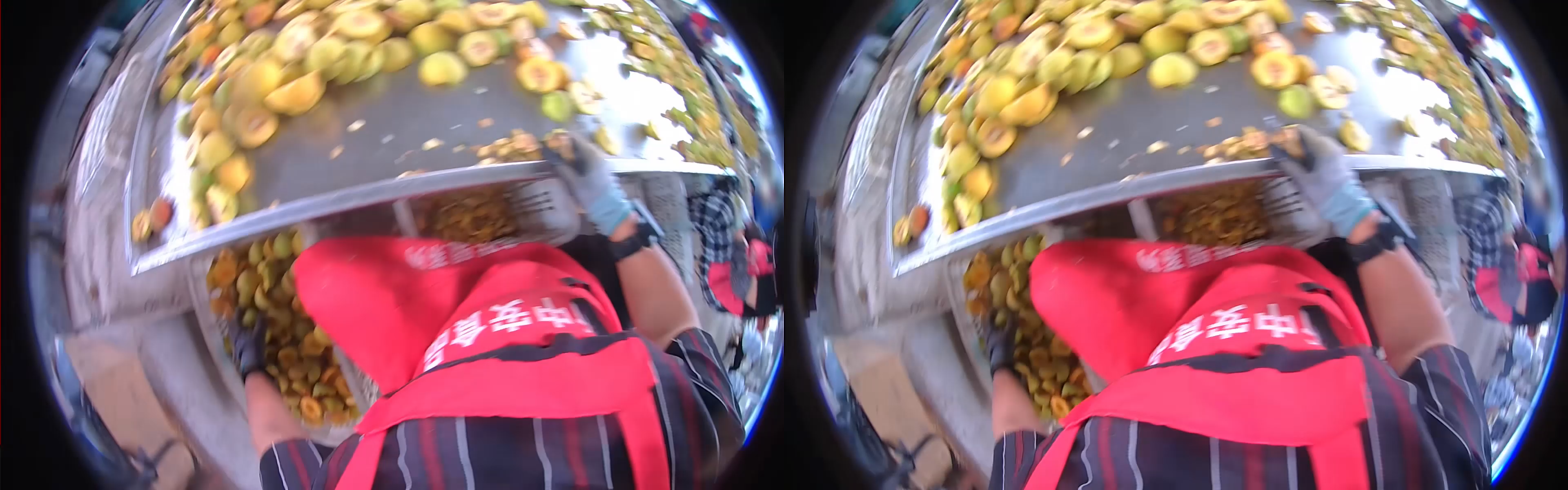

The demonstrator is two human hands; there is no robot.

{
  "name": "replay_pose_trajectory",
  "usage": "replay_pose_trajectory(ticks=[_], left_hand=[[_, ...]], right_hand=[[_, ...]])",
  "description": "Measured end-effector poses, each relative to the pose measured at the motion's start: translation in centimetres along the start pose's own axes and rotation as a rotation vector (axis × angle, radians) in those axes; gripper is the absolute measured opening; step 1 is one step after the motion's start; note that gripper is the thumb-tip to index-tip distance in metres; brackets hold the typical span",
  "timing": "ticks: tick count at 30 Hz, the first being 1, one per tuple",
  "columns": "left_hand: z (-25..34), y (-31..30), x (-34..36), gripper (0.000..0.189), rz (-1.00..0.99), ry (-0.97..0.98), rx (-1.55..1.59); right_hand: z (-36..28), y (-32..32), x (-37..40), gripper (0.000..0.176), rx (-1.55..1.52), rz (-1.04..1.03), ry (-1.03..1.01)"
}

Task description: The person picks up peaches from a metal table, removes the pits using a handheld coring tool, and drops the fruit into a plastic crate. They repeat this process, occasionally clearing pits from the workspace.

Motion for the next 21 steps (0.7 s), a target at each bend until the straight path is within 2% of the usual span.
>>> replay_pose_trajectory(ticks=[1, 2, 3, 5, 7, 9, 11, 12, 13, 15, 17, 18, 19, 20, 21], left_hand=[[-3.3, 0.0, 0.4, 0.065, -0.017, 0.05, 0.044], [-5.1, 0.3, 1.6, 0.061, -0.174, -0.129, -0.151], [-6.1, 0.3, 4.0, 0.057, -0.136, -0.057, -0.433], [-8.5, 1.1, 6.3, 0.052, -0.064, 0.149, -0.415], [-9.9, 1.1, 8.9, 0.048, 0.007, -0.116, -0.05], [-17.0, 2.4, 11.1, 0.046, 0.012, -0.36, 0.141], [-12.7, 1.5, 15.4, 0.048, 0.001, -0.195, -0.099], [-12.0, 1.1, 15.9, 0.048, 0.011, -0.176, -0.079], [-11.8, 1.2, 16.3, 0.045, -0.041, -0.203, -0.006], [-10.9, 1.1, 15.4, 0.043, -0.08, -0.209, 0.078], [-10.5, -0.4, 11.6, 0.042, -0.067, -0.323, 0.047], [-10.3, -2.1, 8.5, 0.041, 0.081, 0.101, 0.007], [-9.3, -2.1, 6.4, 0.041, 0.225, 0.534, -0.023], [-3.4, -3.6, 6.0, 0.041, 0.213, 0.339, 0.172], [4.1, -3.6, 6.4, 0.04, 0.173, 0.298, 0.355]], right_hand=[[0.1, -0.2, 0.2, 0.041, 0.11, 0.046, 0.011], [-1.0, -0.7, 0.0, 0.043, 0.17, 0.033, -0.015], [-0.8, -0.7, 0.3, 0.042, 0.119, 0.062, -0.044], [-2.2, -1.0, -0.1, 0.037, 0.113, -0.114, 0.115], [-2.1, -1.4, -0.3, 0.033, 0.165, -0.077, 0.039], [-1.9, -2.1, -0.1, 0.029, 0.216, -0.024, -0.031], [-0.4, -2.8, -0.5, 0.024, -0.435, -0.035, 0.035], [2.3, -2.2, -1.1, 0.023, -0.739, -0.042, 0.166], [5.7, -2.3, -2.3, 0.023, -0.684, 0.016, 0.253], [6.9, -6.5, -4.0, 0.02, -0.331, 0.024, 0.469], [10.1, -6.5, -6.3, 0.029, -0.32, 0.218, 0.195], [9.4, -7.3, -7.0, 0.028, 0.02, 0.195, 0.18], [7.8, -8.0, -7.4, 0.028, 0.087, 0.024, 0.061], [8.9, -6.1, -8.2, 0.032, 0.31, 0.056, -0.135], [10.5, -3.5, -9.1, 0.035, 0.532, -0.123, -0.095]])
Point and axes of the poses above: each hand's wrist, its own x-axis away from the middle knuckle, its own y-axis out of the palm, z = x × y, the point moved 5 cm from there along -x, towards the middle knuckle, and after that the axes turned 11 degrees about x, right-handed, at the moved point
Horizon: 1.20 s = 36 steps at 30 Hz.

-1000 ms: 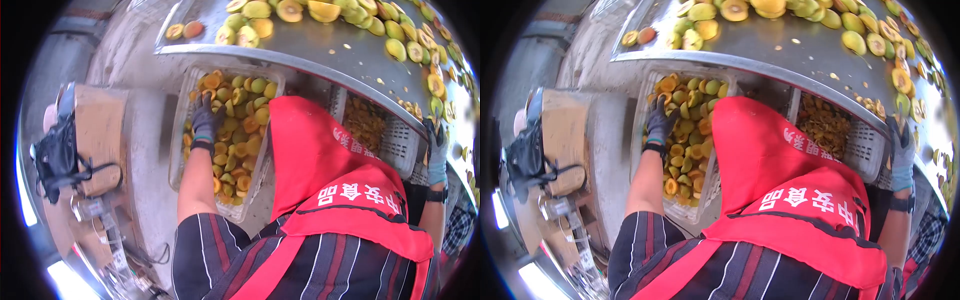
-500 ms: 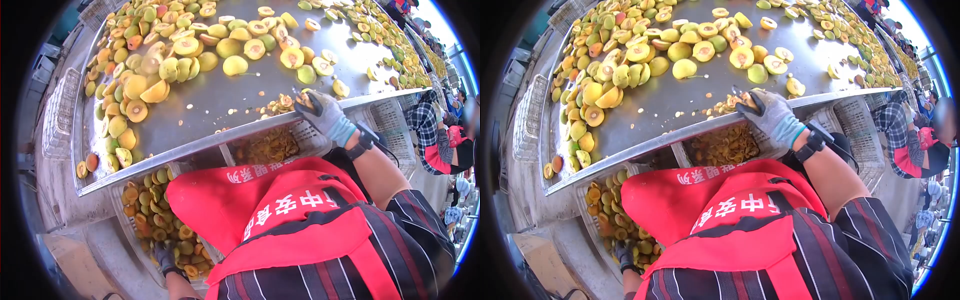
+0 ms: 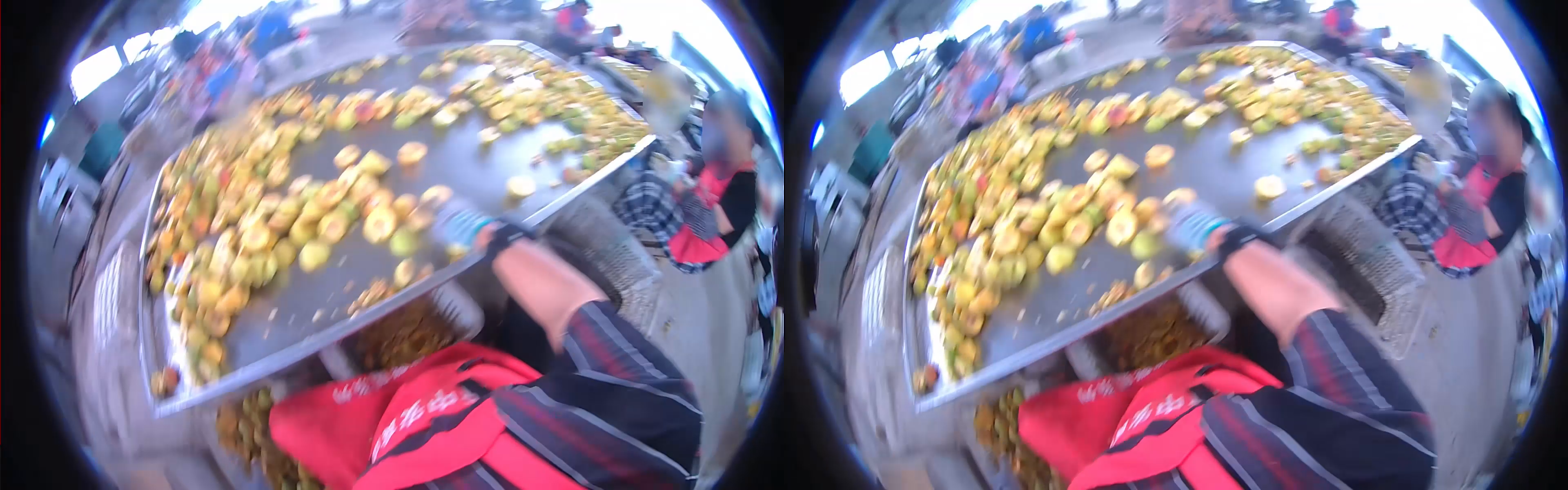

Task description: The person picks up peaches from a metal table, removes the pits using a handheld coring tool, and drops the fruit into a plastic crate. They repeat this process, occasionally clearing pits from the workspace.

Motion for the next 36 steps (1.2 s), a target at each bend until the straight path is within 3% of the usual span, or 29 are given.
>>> replay_pose_trajectory(ticks=[2, 3, 4, 5, 8, 9, 11, 13, 15, 16, 17, 18, 20, 22, 24, 26, 30, 32, 36], left_hand=[[11.9, 5.0, -1.1, 0.04, -0.089, 0.011, 0.33], [17.0, 7.2, -0.9, 0.04, -0.166, 0.028, 0.471], [21.1, 9.4, 0.0, 0.04, -0.261, 0.041, 0.593], [25.1, 11.5, 0.8, 0.04, -0.368, 0.039, 0.699], [35.4, 16.6, 3.7, 0.029, -0.584, -0.077, 0.842], [37.3, 18.4, 4.2, 0.037, -0.622, -0.046, 0.93], [38.5, 22.6, 3.9, 0.048, -0.675, -0.018, 1.022], [38.6, 27.0, 4.2, 0.054, -1.053, -0.433, 1.282], [39.7, 29.2, 5.3, 0.057, -1.145, -0.547, 1.328], [40.3, 30.1, 6.4, 0.062, -1.227, -0.669, 1.372], [40.7, 30.6, 6.8, 0.06, -1.214, -0.625, 1.377], [41.0, 30.8, 7.4, 0.06, -1.182, -0.648, 1.366], [41.3, 30.3, 7.5, 0.061, -0.968, -0.707, 1.47], [41.6, 29.3, 7.5, 0.063, -0.993, -0.681, 1.518], [40.0, 29.0, 6.0, 0.062, -1.266, -0.547, 1.723], [39.9, 27.6, 5.7, 0.062, -1.185, -0.546, 1.787], [38.5, 26.9, 5.4, 0.059, -1.129, -0.348, 1.636], [37.6, 26.7, 5.2, 0.055, -0.912, -0.287, 1.574], [37.9, 25.9, 5.2, 0.05, -0.826, -0.096, 1.55]], right_hand=[[-2.1, -2.7, 2.7, 0.035, 0.004, 0.036, -0.178], [-2.6, -3.9, 2.8, 0.034, -0.013, -0.023, -0.028], [-2.6, -2.8, 1.8, 0.034, -0.066, 0.106, 0.031], [-2.6, -2.0, 1.3, 0.033, -0.129, 0.048, 0.096], [-2.3, -4.0, 2.6, 0.034, -0.238, -0.018, 0.103], [-1.6, -3.5, 2.4, 0.038, -0.301, 0.019, 0.188], [-1.4, -4.0, 3.0, 0.038, -0.379, 0.067, 0.177], [-2.7, -5.9, 4.8, 0.035, -0.5, 0.152, 0.136], [-5.8, -9.4, 8.1, 0.033, -1.032, 0.352, -0.165], [-7.1, -11.1, 9.9, 0.025, -0.729, 0.319, -0.216], [-8.5, -12.4, 11.6, 0.025, -0.709, 0.409, -0.345], [-9.6, -12.9, 12.7, 0.04, -0.636, 0.228, -0.414], [-10.3, -12.9, 13.6, 0.041, -0.589, 0.23, -0.438], [-9.7, -12.9, 14.2, 0.033, -0.772, 0.463, -0.417], [-9.3, -10.8, 14.3, 0.032, -1.043, 0.412, -0.202], [-9.8, -9.2, 14.6, 0.03, -1.808, -0.232, 0.164], [-12.5, -9.3, 15.0, 0.027, -1.521, -0.467, 0.051], [-13.9, -9.8, 15.1, 0.029, -1.346, -0.387, -0.105], [-14.6, -9.6, 14.8, 0.032, -1.139, -0.292, -0.149]])
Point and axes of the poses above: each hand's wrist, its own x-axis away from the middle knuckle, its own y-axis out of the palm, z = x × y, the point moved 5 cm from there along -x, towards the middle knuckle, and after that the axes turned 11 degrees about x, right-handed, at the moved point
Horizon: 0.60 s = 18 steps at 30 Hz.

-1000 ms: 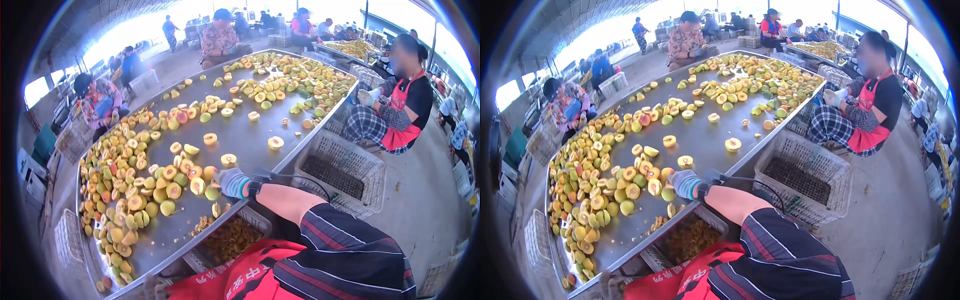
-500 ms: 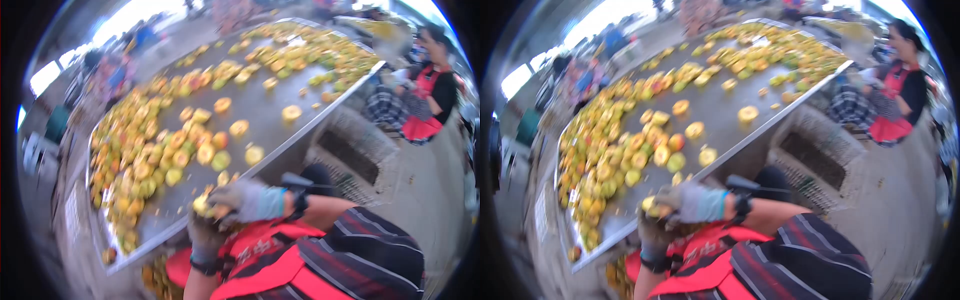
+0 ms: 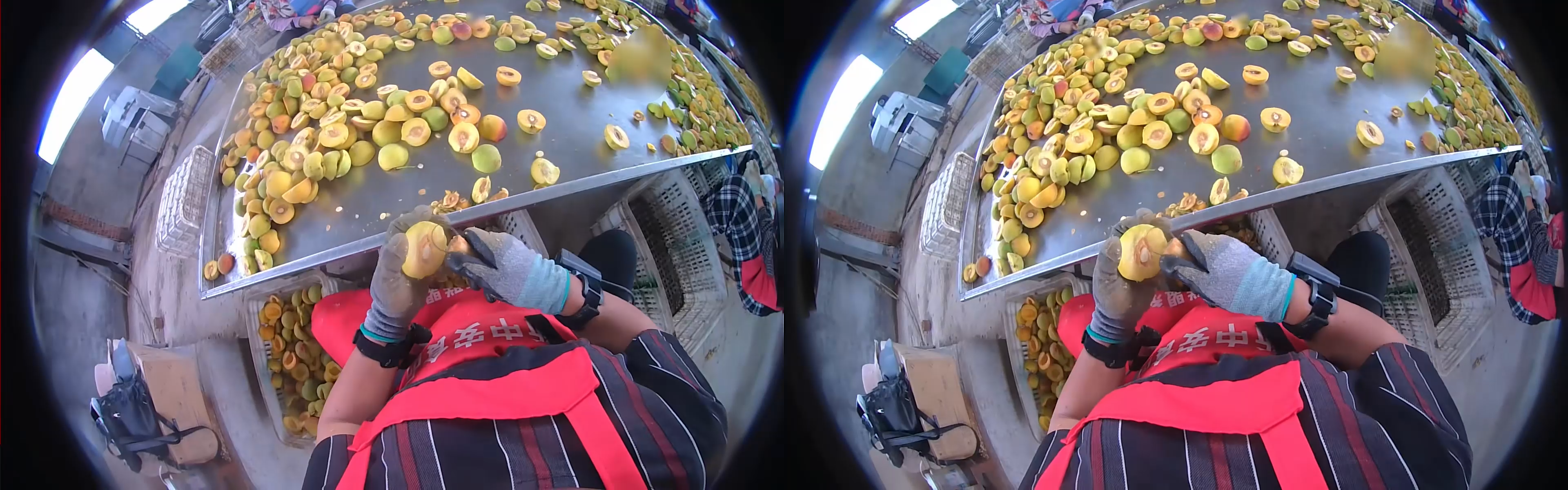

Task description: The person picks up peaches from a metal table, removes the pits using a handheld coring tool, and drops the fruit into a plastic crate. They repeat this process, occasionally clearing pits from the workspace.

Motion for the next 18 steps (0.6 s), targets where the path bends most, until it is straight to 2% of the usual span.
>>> replay_pose_trajectory(ticks=[1, 3, 6, 10, 13, 15, 16, 18], left_hand=[[-0.1, 0.3, 0.0, 0.05, 0.003, -0.002, 0.002], [0.2, 1.0, 0.1, 0.049, -0.006, 0.085, -0.09], [0.2, 1.0, 0.0, 0.048, -0.014, 0.091, -0.111], [0.2, 1.0, 0.0, 0.046, -0.015, 0.144, -0.18], [0.2, 0.8, 0.1, 0.044, 0.0, 0.15, -0.238], [0.4, 1.1, 0.1, 0.043, -0.063, 0.186, -0.402], [0.3, 1.1, 0.1, 0.043, -0.068, 0.182, -0.399], [0.6, 1.4, 0.2, 0.038, -0.041, 0.32, -0.621]], right_hand=[[-0.3, 0.0, -0.1, 0.032, -0.001, -0.002, 0.003], [-0.3, 0.5, 0.0, 0.032, -0.236, -0.156, 0.226], [-0.7, 0.5, 0.3, 0.032, -0.322, -0.168, 0.229], [-0.3, 0.9, 0.1, 0.032, -0.246, -0.113, 0.165], [0.8, 1.8, -0.1, 0.031, -0.34, -0.087, 0.142], [1.0, 2.1, 0.0, 0.03, -0.362, -0.003, 0.087], [0.8, 2.1, 0.3, 0.03, -0.36, 0.003, 0.09], [0.3, 2.7, 0.8, 0.032, -0.576, -0.112, 0.23]])
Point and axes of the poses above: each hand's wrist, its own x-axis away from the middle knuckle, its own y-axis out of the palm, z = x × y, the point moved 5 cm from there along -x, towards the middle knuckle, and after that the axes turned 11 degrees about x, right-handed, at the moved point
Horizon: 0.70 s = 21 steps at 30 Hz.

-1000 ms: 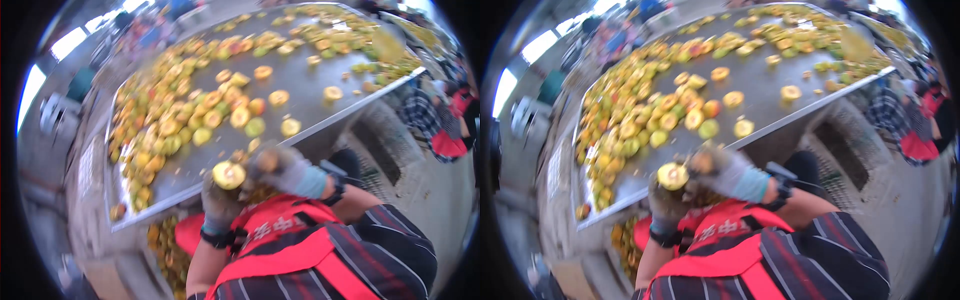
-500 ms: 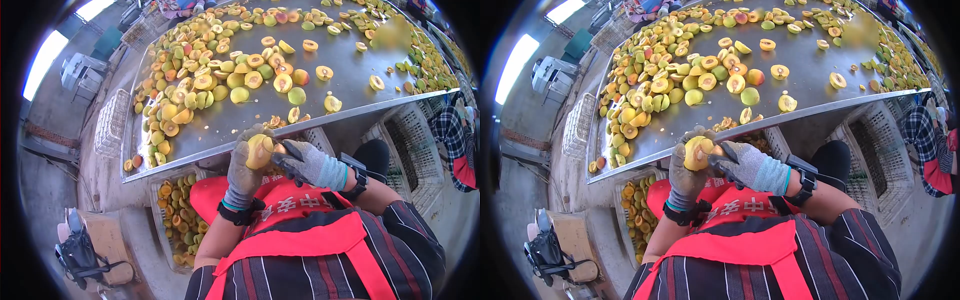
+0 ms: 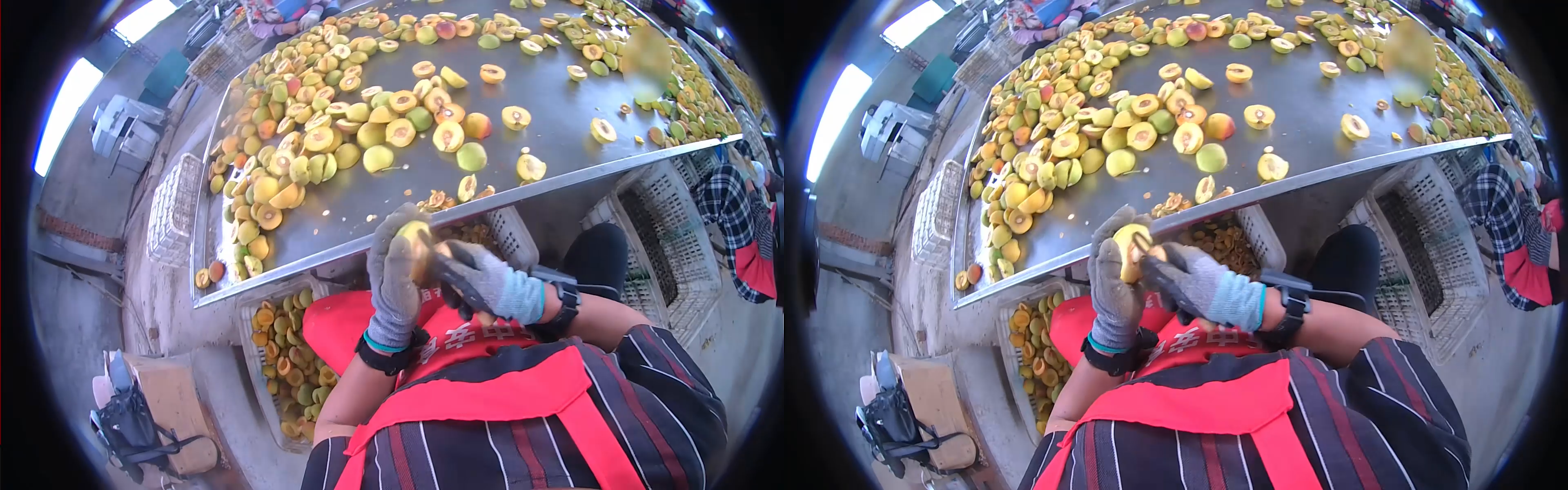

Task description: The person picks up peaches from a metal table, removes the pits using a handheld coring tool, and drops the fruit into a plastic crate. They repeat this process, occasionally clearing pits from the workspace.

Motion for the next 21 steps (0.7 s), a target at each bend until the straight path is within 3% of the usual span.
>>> replay_pose_trajectory(ticks=[2, 4, 5, 6, 7, 8, 9, 10, 12, 13, 15, 16, 18, 19, 21], left_hand=[[1.0, 0.2, -0.1, 0.031, 0.09, 0.069, -0.093], [0.4, -0.8, 0.2, 0.027, 0.169, 0.03, -0.202], [-0.1, -0.8, 0.0, 0.026, 0.199, -0.071, 0.04], [0.2, -0.8, -0.2, 0.025, 0.153, -0.026, -0.12], [-0.1, -0.6, -0.4, 0.027, 0.142, -0.069, 0.03], [-0.1, -0.1, -0.5, 0.03, 0.124, -0.055, -0.036], [-0.3, -0.4, -0.4, 0.031, 0.141, -0.094, -0.022], [-0.2, -0.3, -0.1, 0.031, 0.153, -0.073, 0.04], [0.6, 0.4, -0.2, 0.029, 0.083, -0.029, 0.099], [1.1, -0.1, -0.5, 0.029, 0.081, -0.023, 0.101], [0.6, -0.4, -1.2, 0.028, -0.18, -0.293, -0.084], [0.6, -0.4, -1.2, 0.028, -0.185, -0.291, -0.083], [0.4, -0.2, -1.2, 0.025, -0.122, -0.345, 0.047], [0.5, 0.1, -1.2, 0.025, -0.125, -0.344, 0.047], [1.9, 0.7, -1.5, 0.028, -0.126, -0.079, -0.076]], right_hand=[[0.1, 0.5, -0.6, 0.036, -0.06, -0.024, 0.009], [0.4, 0.5, -1.0, 0.028, 0.088, 0.054, -0.104], [1.4, 0.3, -2.0, 0.019, 0.35, 0.279, -0.662], [-0.1, -0.5, -0.8, 0.02, 0.658, 0.283, -0.621], [-0.2, -0.9, -0.8, 0.023, 0.69, 0.249, -0.517], [-1.6, -1.3, 0.2, 0.021, 0.661, 0.181, -0.334], [-1.1, -0.8, -0.4, 0.023, 0.573, 0.085, -0.317], [-0.8, -0.1, 0.0, 0.028, 0.295, -0.072, -0.011], [0.8, 0.3, -0.7, 0.031, 0.197, -0.174, 0.082], [1.4, 0.1, -1.0, 0.031, 0.203, -0.172, 0.078], [-0.4, -0.4, -0.7, 0.029, 0.601, -0.026, -0.346], [-0.5, -0.4, -0.6, 0.029, 0.602, -0.02, -0.348], [-0.4, 0.0, 0.2, 0.026, 0.319, -0.217, 0.047], [0.3, 0.4, -0.1, 0.024, 0.132, -0.261, 0.11], [-0.5, 0.6, 0.5, 0.023, 0.191, -0.194, 0.026]])
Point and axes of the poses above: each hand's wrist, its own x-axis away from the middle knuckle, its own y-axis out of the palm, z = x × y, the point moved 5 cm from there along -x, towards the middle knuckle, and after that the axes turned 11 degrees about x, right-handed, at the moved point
